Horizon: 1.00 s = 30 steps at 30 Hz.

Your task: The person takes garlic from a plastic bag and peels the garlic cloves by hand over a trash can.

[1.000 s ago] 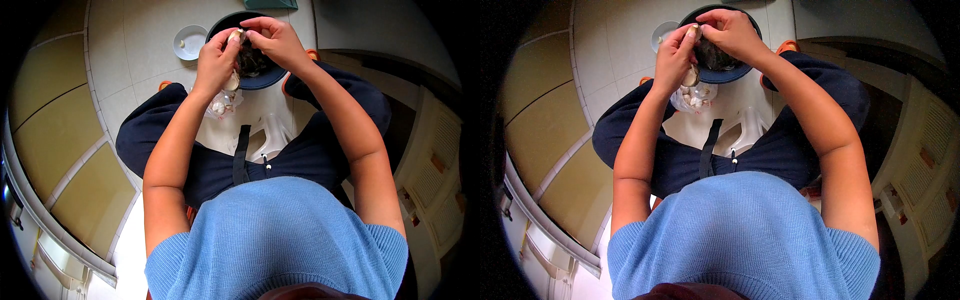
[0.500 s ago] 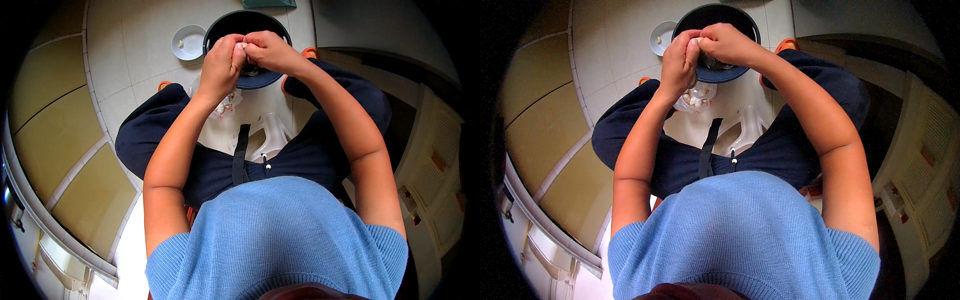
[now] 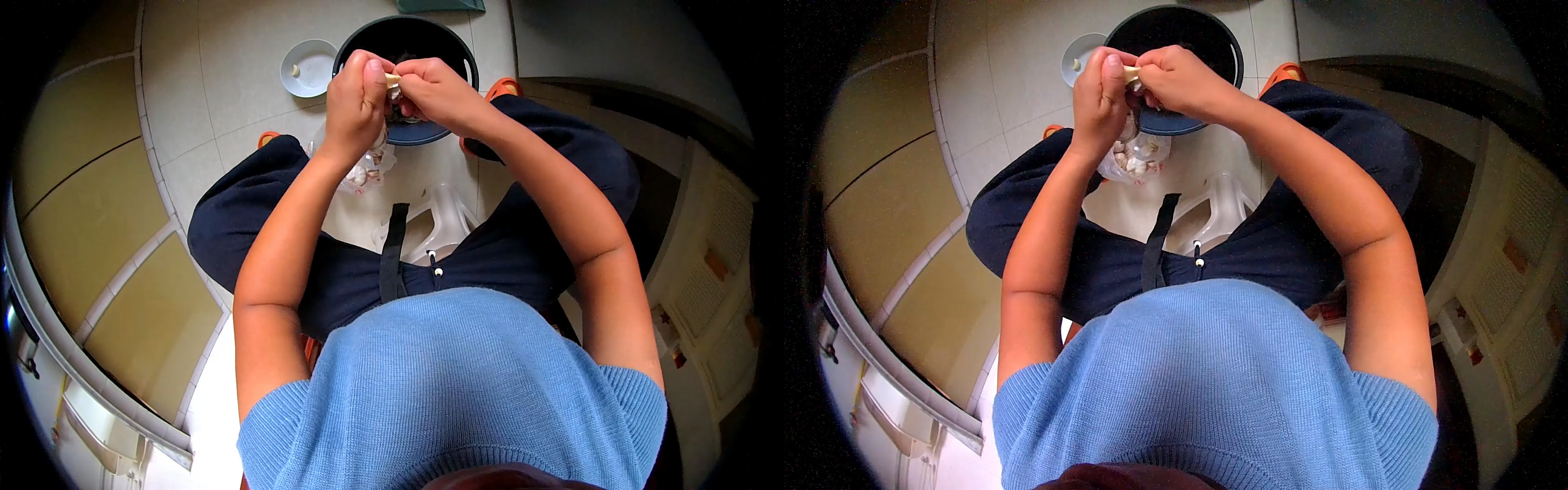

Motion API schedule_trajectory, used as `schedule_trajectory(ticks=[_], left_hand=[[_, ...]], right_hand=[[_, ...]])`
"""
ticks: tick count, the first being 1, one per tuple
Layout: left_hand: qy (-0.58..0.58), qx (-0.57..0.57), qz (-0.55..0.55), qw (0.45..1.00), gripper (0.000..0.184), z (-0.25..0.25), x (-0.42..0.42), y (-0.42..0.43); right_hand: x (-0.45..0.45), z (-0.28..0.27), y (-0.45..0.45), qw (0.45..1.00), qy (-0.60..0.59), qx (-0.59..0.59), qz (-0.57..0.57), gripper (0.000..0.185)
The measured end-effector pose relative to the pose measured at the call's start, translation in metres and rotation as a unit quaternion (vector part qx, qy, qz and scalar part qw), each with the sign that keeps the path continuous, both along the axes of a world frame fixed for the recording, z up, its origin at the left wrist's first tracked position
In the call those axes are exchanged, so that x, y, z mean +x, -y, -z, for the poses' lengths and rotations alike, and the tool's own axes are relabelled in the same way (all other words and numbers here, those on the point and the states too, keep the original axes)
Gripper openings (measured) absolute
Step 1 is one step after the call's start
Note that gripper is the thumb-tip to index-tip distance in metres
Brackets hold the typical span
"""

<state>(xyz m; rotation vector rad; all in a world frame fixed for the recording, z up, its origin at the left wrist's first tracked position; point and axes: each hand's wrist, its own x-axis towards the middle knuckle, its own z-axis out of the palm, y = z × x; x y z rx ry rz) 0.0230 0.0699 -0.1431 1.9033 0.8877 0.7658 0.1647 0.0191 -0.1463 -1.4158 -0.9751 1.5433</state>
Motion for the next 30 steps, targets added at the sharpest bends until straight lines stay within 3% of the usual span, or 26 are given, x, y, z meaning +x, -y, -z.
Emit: schedule_trajectory(ticks=[3, 6, 10, 16, 22, 24, 30], left_hand=[[0.032, -0.133, 0.0, 0.991, 0.038, -0.009, 0.0, -0.005], [0.041, -0.132, 0.007, 0.99, 0.036, -0.01, 0.001, -0.005], [0.018, -0.108, 0.006, 0.994, 0.034, -0.009, 0.001, -0.001], [0.011, -0.142, 0.024, 0.99, 0.029, -0.004, 0.002, -0.001], [0.049, -0.06, 0.002, 0.997, 0.025, -0.001, 0.005, -0.003], [0.056, -0.19, -0.004, 0.98, 0.028, -0.003, 0.003, -0.004], [0.074, -0.177, -0.023, 0.981, 0.029, -0.006, 0.003, -0.007]], right_hand=[[0.01, -0.008, -0.004, 0.995, 0.08, 0.054, -0.029, 0.024], [0.01, -0.01, -0.005, 0.994, 0.031, 0.106, 0.023, 0.018], [0.008, -0.019, -0.004, 0.999, -0.008, 0.048, 0.022, 0.017], [0.013, -0.011, -0.005, 0.988, 0.026, 0.113, 0.105, 0.016], [0.019, -0.005, -0.009, 0.988, -0.059, 0.086, 0.112, 0.019], [0.02, -0.004, -0.009, 0.988, -0.07, 0.088, 0.11, 0.019], [0.02, -0.004, -0.009, 0.989, 0.024, 0.114, 0.096, 0.022]])
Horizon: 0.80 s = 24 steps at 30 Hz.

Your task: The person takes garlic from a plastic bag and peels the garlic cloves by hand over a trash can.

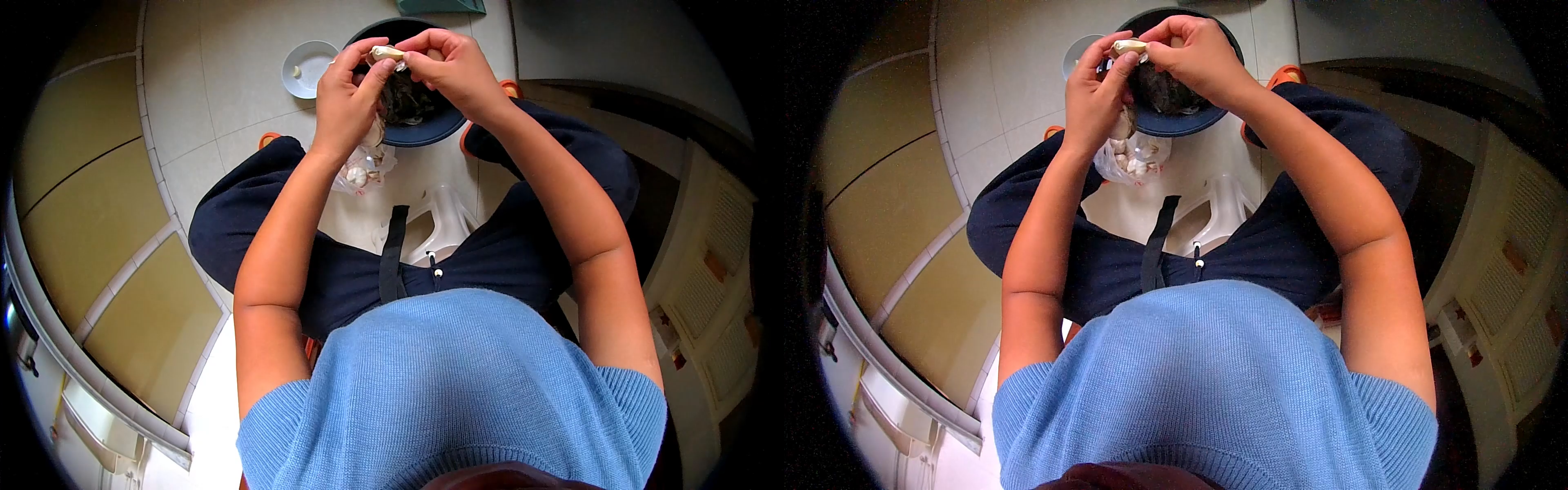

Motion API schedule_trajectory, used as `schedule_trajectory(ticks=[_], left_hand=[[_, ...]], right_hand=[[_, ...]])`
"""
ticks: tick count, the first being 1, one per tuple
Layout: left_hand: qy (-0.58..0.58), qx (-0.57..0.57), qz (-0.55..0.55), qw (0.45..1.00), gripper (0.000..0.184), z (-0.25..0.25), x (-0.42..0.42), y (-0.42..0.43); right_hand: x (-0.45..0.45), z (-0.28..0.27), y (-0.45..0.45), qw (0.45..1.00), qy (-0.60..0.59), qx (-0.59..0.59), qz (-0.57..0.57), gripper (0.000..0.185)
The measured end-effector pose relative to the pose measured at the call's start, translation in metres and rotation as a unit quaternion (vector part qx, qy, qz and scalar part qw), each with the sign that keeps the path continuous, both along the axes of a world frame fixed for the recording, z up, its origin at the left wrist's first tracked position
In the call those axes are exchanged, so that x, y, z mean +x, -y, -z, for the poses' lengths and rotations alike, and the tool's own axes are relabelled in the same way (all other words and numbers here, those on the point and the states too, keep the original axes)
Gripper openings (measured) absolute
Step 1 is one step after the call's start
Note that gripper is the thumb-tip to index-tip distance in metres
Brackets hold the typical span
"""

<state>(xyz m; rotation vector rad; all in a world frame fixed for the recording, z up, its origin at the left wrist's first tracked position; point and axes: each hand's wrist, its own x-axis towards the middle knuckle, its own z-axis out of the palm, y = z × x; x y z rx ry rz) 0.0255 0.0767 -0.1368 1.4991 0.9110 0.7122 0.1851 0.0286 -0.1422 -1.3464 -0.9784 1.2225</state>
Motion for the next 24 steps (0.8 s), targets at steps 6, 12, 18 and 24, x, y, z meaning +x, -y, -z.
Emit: schedule_trajectory(ticks=[6, 12, 18, 24], left_hand=[[0.172, -0.303, 0.014, 0.937, 0.027, -0.007, -0.001, -0.006], [0.188, -0.338, 0.054, 0.921, 0.026, -0.007, -0.005, -0.01], [0.201, -0.403, 0.098, 0.887, 0.021, -0.007, -0.011, -0.016], [0.148, -0.391, 0.082, 0.905, 0.019, -0.006, -0.01, -0.009]], right_hand=[[0.002, 0.0, -0.001, 0.979, -0.198, -0.052, -0.011, 0.021], [0.005, -0.004, -0.003, 0.976, -0.204, -0.042, -0.061, 0.027], [0.009, 0.007, -0.008, 0.983, 0.064, 0.135, -0.105, 0.03], [0.008, 0.007, -0.009, 0.94, 0.208, 0.244, -0.114, 0.025]])
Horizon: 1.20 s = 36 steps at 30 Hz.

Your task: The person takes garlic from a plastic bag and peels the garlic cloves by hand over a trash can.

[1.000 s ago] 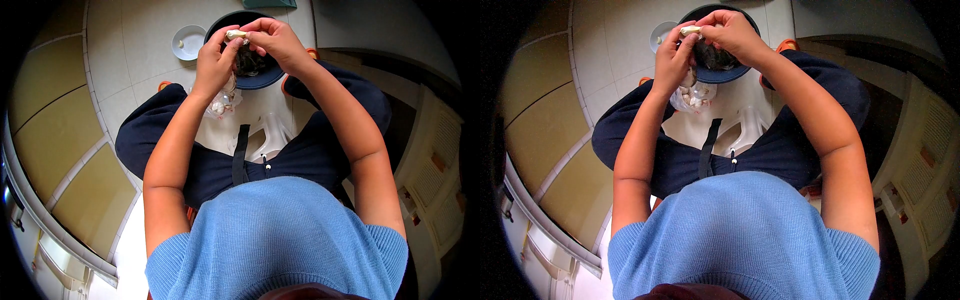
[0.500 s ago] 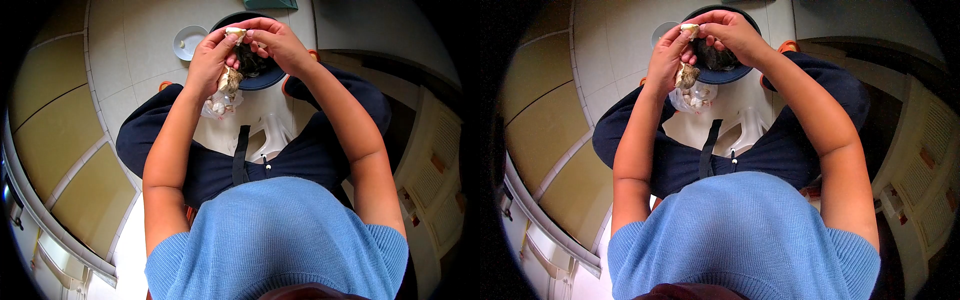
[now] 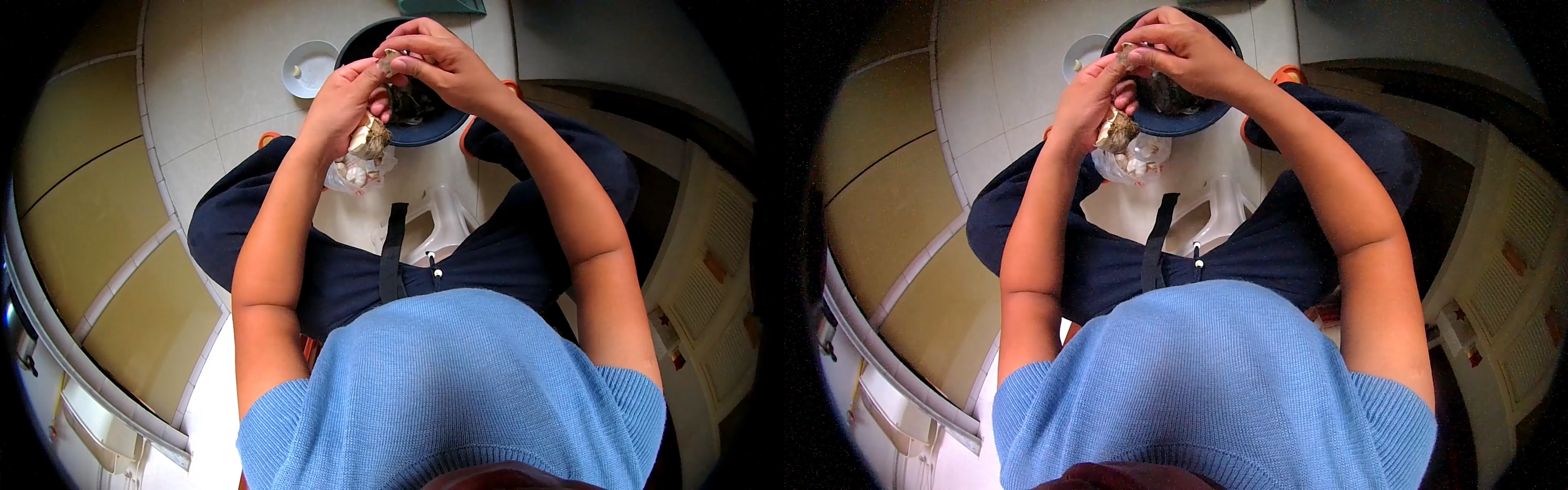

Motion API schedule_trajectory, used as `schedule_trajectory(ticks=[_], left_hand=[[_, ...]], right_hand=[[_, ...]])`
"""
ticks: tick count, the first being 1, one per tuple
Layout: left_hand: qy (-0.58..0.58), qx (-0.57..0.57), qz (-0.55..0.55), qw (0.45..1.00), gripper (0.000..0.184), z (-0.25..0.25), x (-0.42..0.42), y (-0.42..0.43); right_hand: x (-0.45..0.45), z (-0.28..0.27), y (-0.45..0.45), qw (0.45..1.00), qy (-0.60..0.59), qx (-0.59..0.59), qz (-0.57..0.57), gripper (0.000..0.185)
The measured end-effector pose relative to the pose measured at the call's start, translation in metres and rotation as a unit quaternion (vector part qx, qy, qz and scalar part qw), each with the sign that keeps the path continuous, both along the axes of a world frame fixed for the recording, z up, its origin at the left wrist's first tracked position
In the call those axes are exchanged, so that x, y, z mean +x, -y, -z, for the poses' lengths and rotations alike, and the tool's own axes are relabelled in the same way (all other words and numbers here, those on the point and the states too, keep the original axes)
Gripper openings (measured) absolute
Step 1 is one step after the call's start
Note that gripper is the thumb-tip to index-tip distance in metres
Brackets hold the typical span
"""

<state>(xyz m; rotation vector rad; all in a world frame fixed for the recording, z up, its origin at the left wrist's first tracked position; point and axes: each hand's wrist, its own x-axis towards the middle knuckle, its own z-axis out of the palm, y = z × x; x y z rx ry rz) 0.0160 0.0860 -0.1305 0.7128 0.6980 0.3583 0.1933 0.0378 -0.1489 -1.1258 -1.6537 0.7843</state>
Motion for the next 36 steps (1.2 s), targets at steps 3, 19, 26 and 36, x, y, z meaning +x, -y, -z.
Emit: schedule_trajectory(ticks=[3, 19, 26, 36], left_hand=[[-0.073, 0.056, -0.006, 0.996, 0.02, 0.006, 0.0, 0.001], [-0.083, 0.258, -0.12, 0.955, 0.017, -0.003, 0.002, 0.003], [-0.086, 0.246, -0.11, 0.959, 0.016, -0.004, 0.004, 0.003], [-0.111, 0.158, -0.067, 0.979, 0.021, 0.001, 0.001, 0.0]], right_hand=[[-0.004, 0.003, 0.0, 0.999, -0.025, 0.007, 0.041, 0.025], [-0.002, -0.013, 0.004, 0.946, -0.211, -0.246, 0.031, 0.027], [-0.001, -0.015, 0.005, 0.901, -0.293, -0.318, 0.014, 0.022], [-0.002, -0.005, 0.004, 0.951, -0.212, -0.223, 0.008, 0.021]])
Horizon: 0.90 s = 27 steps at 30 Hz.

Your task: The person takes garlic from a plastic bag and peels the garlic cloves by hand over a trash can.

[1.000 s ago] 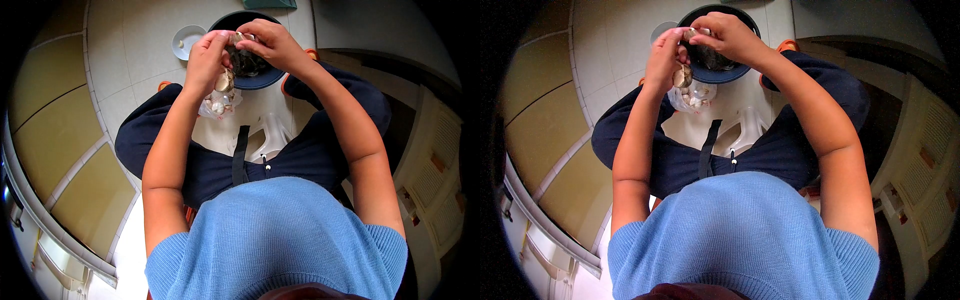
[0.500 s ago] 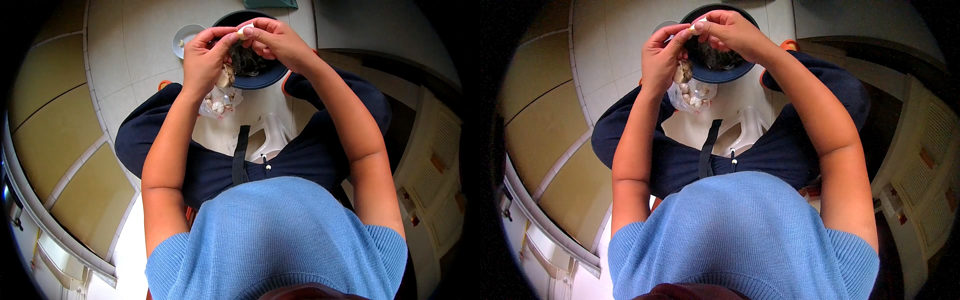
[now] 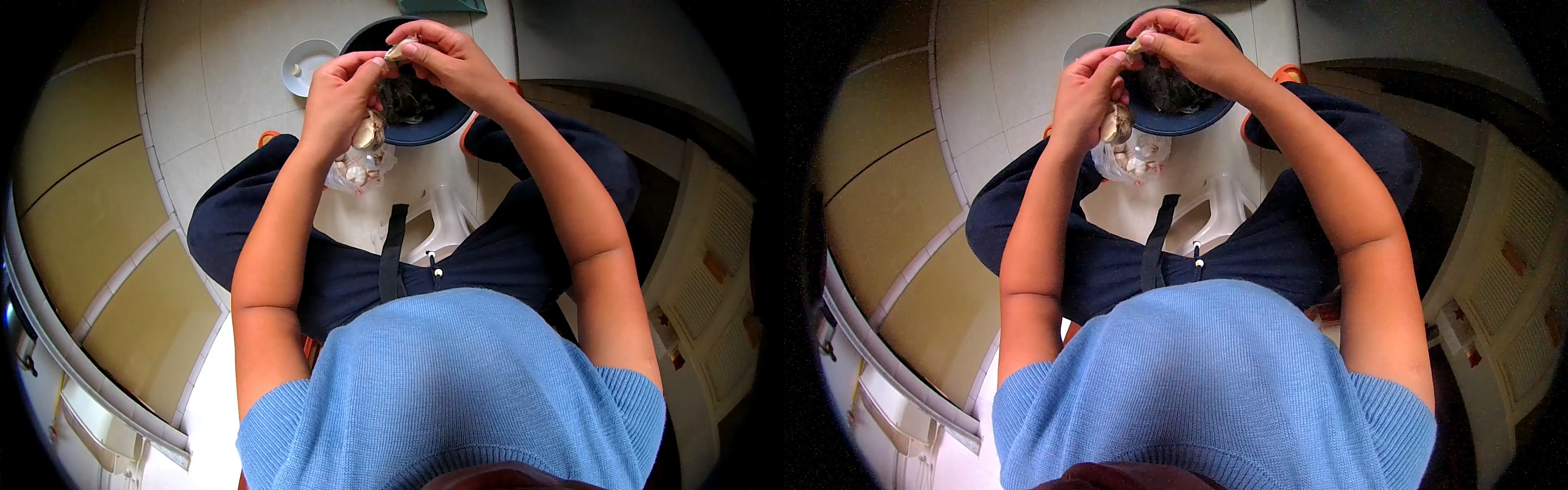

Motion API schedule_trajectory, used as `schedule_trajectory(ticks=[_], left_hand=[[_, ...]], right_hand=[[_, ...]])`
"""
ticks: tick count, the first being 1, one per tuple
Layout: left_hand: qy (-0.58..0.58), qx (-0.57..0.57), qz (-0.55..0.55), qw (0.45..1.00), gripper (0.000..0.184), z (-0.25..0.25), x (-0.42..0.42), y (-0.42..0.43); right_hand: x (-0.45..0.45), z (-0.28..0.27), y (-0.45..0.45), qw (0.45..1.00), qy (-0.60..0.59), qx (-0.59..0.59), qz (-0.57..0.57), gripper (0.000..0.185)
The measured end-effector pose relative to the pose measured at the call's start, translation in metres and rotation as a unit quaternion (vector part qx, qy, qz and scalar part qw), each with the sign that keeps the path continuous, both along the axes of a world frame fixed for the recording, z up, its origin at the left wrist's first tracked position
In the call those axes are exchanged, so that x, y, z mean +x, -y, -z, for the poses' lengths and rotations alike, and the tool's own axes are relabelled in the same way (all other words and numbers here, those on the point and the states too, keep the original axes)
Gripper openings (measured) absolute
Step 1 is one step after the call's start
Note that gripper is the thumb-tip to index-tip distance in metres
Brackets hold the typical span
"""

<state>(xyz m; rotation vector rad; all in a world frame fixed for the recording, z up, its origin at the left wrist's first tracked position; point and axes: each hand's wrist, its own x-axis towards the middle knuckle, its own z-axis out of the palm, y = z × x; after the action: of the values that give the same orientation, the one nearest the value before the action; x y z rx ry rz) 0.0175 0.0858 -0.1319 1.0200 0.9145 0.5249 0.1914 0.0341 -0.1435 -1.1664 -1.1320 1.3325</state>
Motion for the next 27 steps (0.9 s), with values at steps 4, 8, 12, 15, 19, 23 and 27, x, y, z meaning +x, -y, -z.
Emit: schedule_trajectory(ticks=[4, 8, 12, 15, 19, 23, 27], left_hand=[[0.058, -0.095, 0.026, 0.993, 0.021, -0.003, -0.002, -0.004], [0.016, -0.059, 0.055, 0.997, 0.019, 0.0, -0.001, -0.001], [-0.009, 0.012, 0.073, 0.997, 0.021, 0.001, 0.002, 0.005], [-0.114, 0.242, 0.14, 0.953, 0.022, 0.007, 0.003, 0.005], [-0.081, 0.124, 0.158, 0.976, 0.025, -0.002, 0.004, 0.011], [-0.016, -0.072, 0.169, 0.983, 0.029, -0.005, 0.004, 0.013], [-0.021, -0.096, 0.15, 0.984, 0.028, -0.013, 0.004, 0.018]], right_hand=[[-0.003, 0.002, -0.002, 0.995, 0.045, 0.09, 0.008, 0.019], [-0.006, -0.001, -0.001, 0.978, 0.125, 0.164, 0.018, 0.019], [-0.013, 0.003, -0.001, 0.948, 0.214, 0.224, 0.075, 0.022], [-0.012, 0.005, 0.002, 0.947, 0.285, 0.141, 0.056, 0.023], [-0.013, 0.005, 0.008, 0.919, 0.371, 0.129, 0.044, 0.021], [-0.013, 0.003, 0.009, 0.88, 0.408, 0.238, 0.049, 0.018], [-0.011, -0.004, 0.008, 0.865, 0.423, 0.27, 0.01, 0.016]])
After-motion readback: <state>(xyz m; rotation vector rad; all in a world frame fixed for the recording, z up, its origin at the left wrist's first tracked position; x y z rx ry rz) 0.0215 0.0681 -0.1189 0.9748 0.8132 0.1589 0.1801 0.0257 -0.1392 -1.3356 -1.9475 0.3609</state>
